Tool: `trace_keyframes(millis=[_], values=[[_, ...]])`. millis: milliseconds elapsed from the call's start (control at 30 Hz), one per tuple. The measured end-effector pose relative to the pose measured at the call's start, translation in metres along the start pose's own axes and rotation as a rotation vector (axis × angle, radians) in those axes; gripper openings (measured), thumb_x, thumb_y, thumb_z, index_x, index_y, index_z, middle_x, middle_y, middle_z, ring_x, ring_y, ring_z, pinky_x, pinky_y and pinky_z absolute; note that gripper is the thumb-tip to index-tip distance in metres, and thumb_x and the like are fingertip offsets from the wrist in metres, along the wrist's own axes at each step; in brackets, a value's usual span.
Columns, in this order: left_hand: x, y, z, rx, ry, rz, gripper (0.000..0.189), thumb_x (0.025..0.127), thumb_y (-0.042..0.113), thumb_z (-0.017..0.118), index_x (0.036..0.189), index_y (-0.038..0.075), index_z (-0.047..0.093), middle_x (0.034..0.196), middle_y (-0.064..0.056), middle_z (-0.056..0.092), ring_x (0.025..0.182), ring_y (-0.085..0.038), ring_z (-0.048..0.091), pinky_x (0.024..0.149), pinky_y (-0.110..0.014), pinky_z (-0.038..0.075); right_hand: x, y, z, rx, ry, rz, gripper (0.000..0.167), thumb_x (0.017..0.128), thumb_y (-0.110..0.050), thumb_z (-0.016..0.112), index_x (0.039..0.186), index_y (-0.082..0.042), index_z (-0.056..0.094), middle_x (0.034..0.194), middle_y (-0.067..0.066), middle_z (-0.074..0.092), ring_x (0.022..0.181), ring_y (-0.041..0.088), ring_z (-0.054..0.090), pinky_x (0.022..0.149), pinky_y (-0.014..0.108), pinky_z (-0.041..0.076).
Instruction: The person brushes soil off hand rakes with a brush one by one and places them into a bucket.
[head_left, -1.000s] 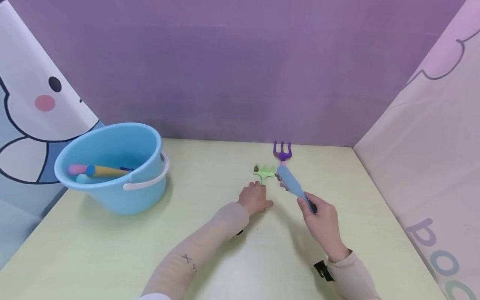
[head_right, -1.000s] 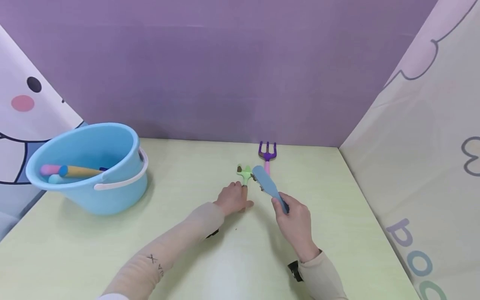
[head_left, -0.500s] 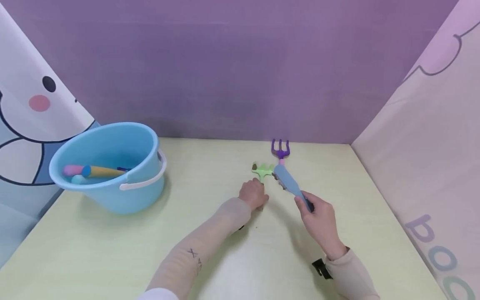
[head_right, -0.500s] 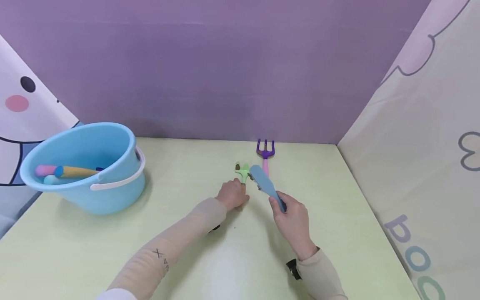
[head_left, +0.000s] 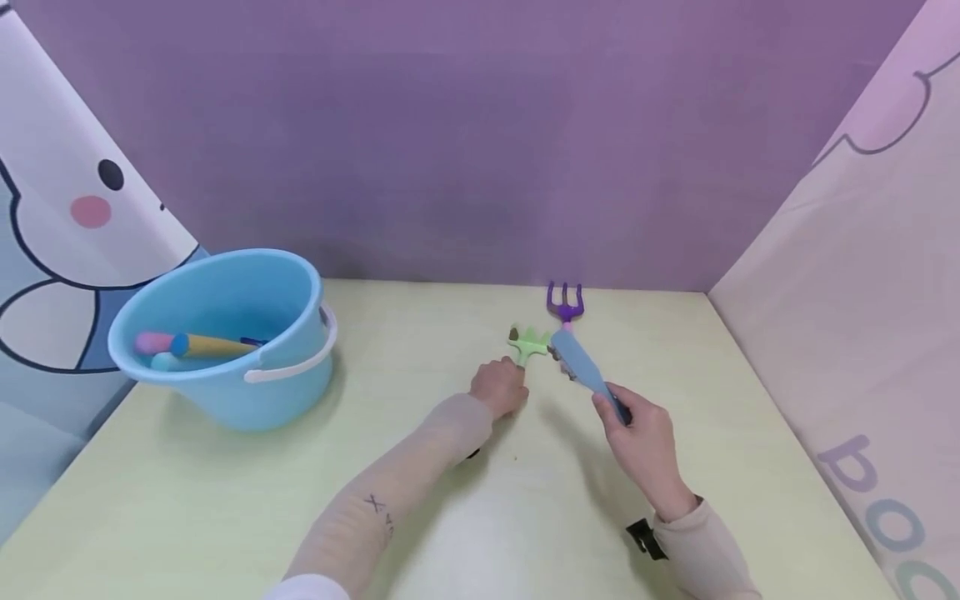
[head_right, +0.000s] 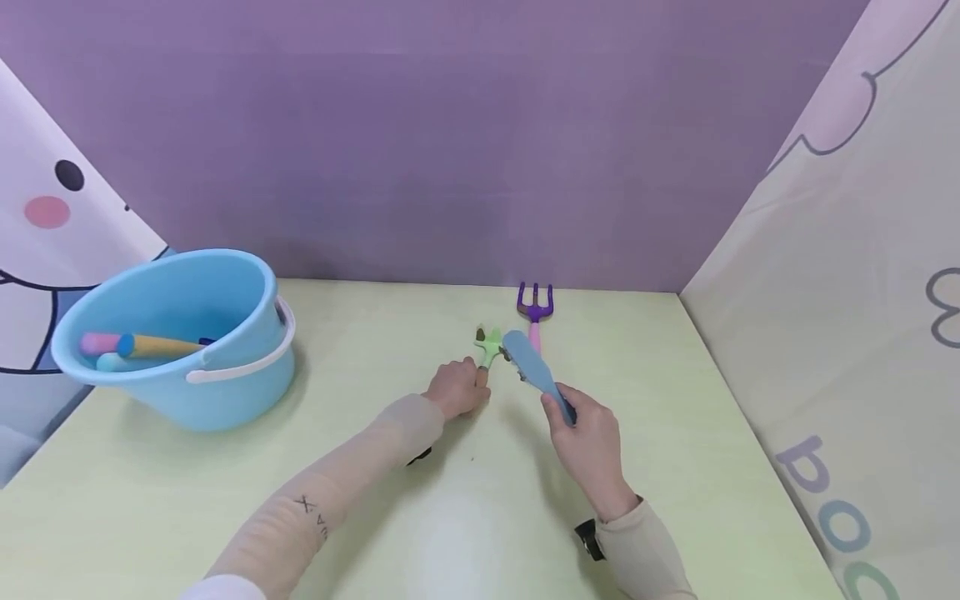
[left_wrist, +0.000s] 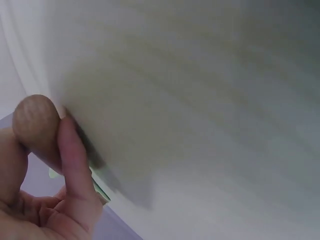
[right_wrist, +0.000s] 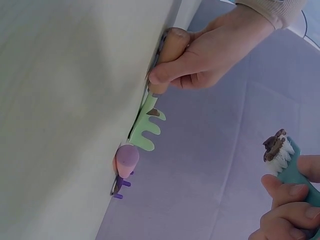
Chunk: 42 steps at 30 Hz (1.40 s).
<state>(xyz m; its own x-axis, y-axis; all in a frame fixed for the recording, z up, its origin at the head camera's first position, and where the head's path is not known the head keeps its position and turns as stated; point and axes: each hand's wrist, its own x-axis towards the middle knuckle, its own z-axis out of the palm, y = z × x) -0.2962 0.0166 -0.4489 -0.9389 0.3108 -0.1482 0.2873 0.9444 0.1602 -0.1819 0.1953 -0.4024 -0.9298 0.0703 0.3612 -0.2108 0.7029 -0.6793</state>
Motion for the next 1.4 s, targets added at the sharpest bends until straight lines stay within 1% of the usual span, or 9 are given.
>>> trace_keyframes(millis=[100, 400, 700, 833, 933, 1033, 1133, 1233, 1400], values=[[-0.001, -0.001, -0.001, 0.013, -0.004, 0.006, 0.019, 0.091, 0.028, 0.051, 0.089, 0.011, 0.059, 0.082, -0.006, 0.049, 0.063, -0.02, 0.051, 0.049, -0.03, 0.042, 0.0, 0.001, -0.001, -0.01, 0.004, 0.005, 0.028, 0.088, -0.016, 0.06, 0.107, 0.004, 0.065, 0.077, 0.013, 0.067, 0.055, 0.013, 0.049, 0.049, 0.022, 0.042], [0.001, -0.01, 0.0, 0.032, 0.055, -0.017, 0.018, 0.091, 0.025, 0.048, 0.097, 0.012, 0.059, 0.079, -0.003, 0.049, 0.061, -0.021, 0.051, 0.047, -0.031, 0.041, 0.0, 0.003, -0.002, -0.01, 0.002, 0.006, 0.029, 0.088, -0.017, 0.059, 0.108, 0.003, 0.065, 0.077, 0.012, 0.067, 0.054, 0.012, 0.049, 0.049, 0.021, 0.041], [0.005, -0.018, -0.003, 0.078, 0.164, 0.019, 0.019, 0.09, 0.029, 0.05, 0.098, 0.017, 0.063, 0.071, 0.0, 0.05, 0.057, -0.018, 0.049, 0.042, -0.03, 0.04, 0.003, 0.002, -0.001, -0.009, -0.008, 0.006, 0.028, 0.089, -0.017, 0.06, 0.108, 0.002, 0.065, 0.072, 0.01, 0.064, 0.051, 0.01, 0.046, 0.047, 0.022, 0.04], [0.005, -0.024, -0.004, -0.053, 0.195, -0.009, 0.018, 0.089, 0.028, 0.052, 0.087, 0.014, 0.062, 0.067, 0.0, 0.05, 0.055, -0.017, 0.049, 0.043, -0.029, 0.039, 0.004, 0.001, -0.001, -0.009, -0.011, 0.01, 0.029, 0.089, -0.018, 0.059, 0.108, 0.003, 0.065, 0.073, 0.012, 0.064, 0.052, 0.011, 0.046, 0.047, 0.022, 0.04], [0.002, -0.029, -0.007, -0.221, 0.23, -0.038, 0.027, 0.09, 0.028, 0.049, 0.069, 0.012, 0.055, 0.06, 0.001, 0.049, 0.052, -0.015, 0.044, 0.045, -0.027, 0.035, 0.003, 0.002, 0.0, -0.002, -0.014, 0.013, 0.029, 0.089, -0.019, 0.059, 0.109, 0.003, 0.064, 0.074, 0.012, 0.065, 0.051, 0.01, 0.047, 0.047, 0.022, 0.04], [-0.003, -0.034, -0.011, -0.358, 0.242, -0.027, 0.037, 0.092, 0.031, 0.045, 0.061, 0.012, 0.051, 0.056, 0.002, 0.049, 0.05, -0.013, 0.037, 0.047, -0.025, 0.031, 0.001, 0.004, -0.001, 0.007, -0.011, 0.014, 0.029, 0.089, -0.018, 0.059, 0.108, 0.003, 0.064, 0.074, 0.012, 0.065, 0.051, 0.009, 0.047, 0.047, 0.022, 0.04], [-0.012, -0.04, -0.016, -0.444, 0.233, 0.009, 0.038, 0.093, 0.035, 0.045, 0.065, 0.015, 0.061, 0.057, 0.007, 0.055, 0.048, -0.01, 0.038, 0.048, -0.024, 0.031, 0.001, 0.005, -0.002, 0.013, 0.006, 0.014, 0.028, 0.088, -0.017, 0.06, 0.108, 0.003, 0.065, 0.073, 0.012, 0.065, 0.05, 0.009, 0.046, 0.047, 0.022, 0.041], [-0.023, -0.046, -0.022, -0.5, 0.213, 0.029, 0.031, 0.091, 0.038, 0.049, 0.081, 0.017, 0.07, 0.062, 0.01, 0.061, 0.049, -0.009, 0.045, 0.05, -0.024, 0.035, 0.0, 0.006, -0.003, 0.016, 0.014, 0.019, 0.028, 0.089, -0.018, 0.059, 0.108, 0.002, 0.065, 0.072, 0.012, 0.064, 0.049, 0.008, 0.045, 0.046, 0.022, 0.04], [-0.043, -0.054, -0.028, -0.584, 0.198, 0.046, 0.026, 0.087, 0.038, 0.056, 0.094, 0.017, 0.071, 0.074, 0.008, 0.064, 0.054, -0.01, 0.05, 0.052, -0.025, 0.04, 0.0, 0.008, -0.003, 0.011, 0.011, 0.02, 0.029, 0.089, -0.019, 0.059, 0.108, 0.002, 0.065, 0.075, 0.013, 0.065, 0.051, 0.009, 0.046, 0.047, 0.022, 0.04]])
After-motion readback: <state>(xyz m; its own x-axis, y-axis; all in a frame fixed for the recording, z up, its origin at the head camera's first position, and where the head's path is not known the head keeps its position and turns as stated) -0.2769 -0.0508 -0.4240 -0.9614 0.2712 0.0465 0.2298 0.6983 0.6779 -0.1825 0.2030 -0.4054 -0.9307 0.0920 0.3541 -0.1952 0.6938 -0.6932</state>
